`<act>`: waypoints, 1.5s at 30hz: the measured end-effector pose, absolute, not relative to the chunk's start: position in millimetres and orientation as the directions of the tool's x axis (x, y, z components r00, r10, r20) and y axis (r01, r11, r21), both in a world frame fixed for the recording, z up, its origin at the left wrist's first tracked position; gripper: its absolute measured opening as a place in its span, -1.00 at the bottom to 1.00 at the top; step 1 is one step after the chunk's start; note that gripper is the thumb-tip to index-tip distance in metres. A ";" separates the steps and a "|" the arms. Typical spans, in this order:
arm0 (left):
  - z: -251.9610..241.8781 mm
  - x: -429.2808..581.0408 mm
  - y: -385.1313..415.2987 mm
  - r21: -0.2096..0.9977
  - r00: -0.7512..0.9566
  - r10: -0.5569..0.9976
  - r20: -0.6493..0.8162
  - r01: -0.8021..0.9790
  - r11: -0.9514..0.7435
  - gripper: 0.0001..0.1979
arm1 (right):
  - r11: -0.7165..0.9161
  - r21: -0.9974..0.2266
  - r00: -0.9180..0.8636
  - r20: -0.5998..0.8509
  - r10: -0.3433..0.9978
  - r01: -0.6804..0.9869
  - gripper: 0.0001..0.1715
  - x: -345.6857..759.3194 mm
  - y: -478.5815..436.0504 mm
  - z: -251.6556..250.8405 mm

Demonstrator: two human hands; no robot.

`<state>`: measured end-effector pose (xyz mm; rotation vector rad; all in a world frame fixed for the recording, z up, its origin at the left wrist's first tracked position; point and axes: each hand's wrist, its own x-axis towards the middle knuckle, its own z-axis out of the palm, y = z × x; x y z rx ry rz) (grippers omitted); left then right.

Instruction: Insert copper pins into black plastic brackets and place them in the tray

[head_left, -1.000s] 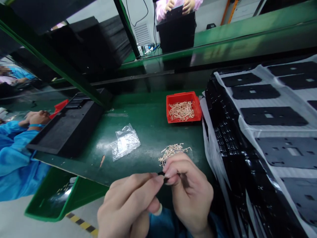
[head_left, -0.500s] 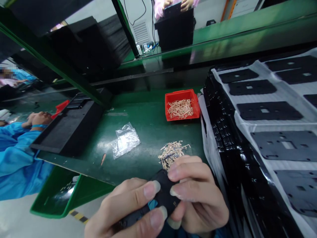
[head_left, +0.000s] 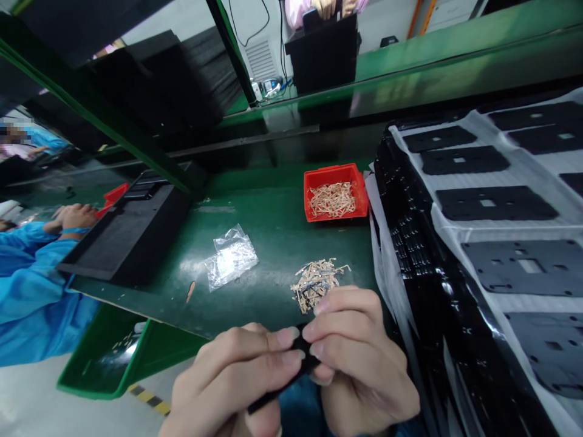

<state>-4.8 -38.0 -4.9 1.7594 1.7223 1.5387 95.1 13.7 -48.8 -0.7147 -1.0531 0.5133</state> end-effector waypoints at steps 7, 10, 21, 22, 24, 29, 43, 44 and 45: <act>-7.9 -10.6 -21.7 0.670 0.092 0.826 0.557 0.538 -0.511 -0.80 | 0.658 -0.753 0.499 0.561 0.660 -0.024 -0.63 98.5 17.3 -40.0; -6.8 -11.4 -20.8 0.682 0.157 0.870 0.467 0.562 -0.467 -0.80 | 0.620 -0.781 0.386 0.549 0.741 -0.078 -0.67 104.5 16.4 -44.9; -16.8 -5.8 -18.0 0.662 0.103 0.875 0.474 0.614 -0.430 -0.84 | 0.439 -0.806 0.367 0.299 0.881 -0.397 -0.71 100.8 21.0 -58.6; -16.6 -5.7 -17.6 0.647 0.110 0.868 0.485 0.623 -0.440 -0.85 | 0.439 -0.809 0.369 0.299 0.880 -0.391 -0.71 100.7 21.4 -59.1; -14.5 -7.1 -16.8 0.621 0.115 0.852 0.511 0.636 -0.458 -0.86 | 0.438 -0.821 0.364 0.307 0.880 -0.366 -0.69 100.6 21.8 -59.6; -7.8 -14.2 -14.4 0.544 0.204 0.816 0.541 0.655 -0.524 -0.84 | 0.481 -0.834 0.304 0.400 0.865 -0.270 -0.69 100.8 22.2 -61.8; 6.7 -26.2 -12.1 0.471 0.181 0.773 0.608 0.702 -0.535 -0.81 | 0.556 -0.714 0.312 0.461 0.831 -0.426 -0.77 97.3 25.3 -56.5; 5.8 -19.6 -12.5 0.484 0.119 0.765 0.633 0.710 -0.511 -0.81 | 0.576 -0.704 0.299 0.492 0.818 -0.417 -0.78 99.5 25.8 -56.4; 4.7 -13.0 -12.9 0.493 0.075 0.758 0.648 0.717 -0.493 -0.80 | 0.590 -0.694 0.291 0.514 0.807 -0.411 -0.78 101.6 26.3 -56.5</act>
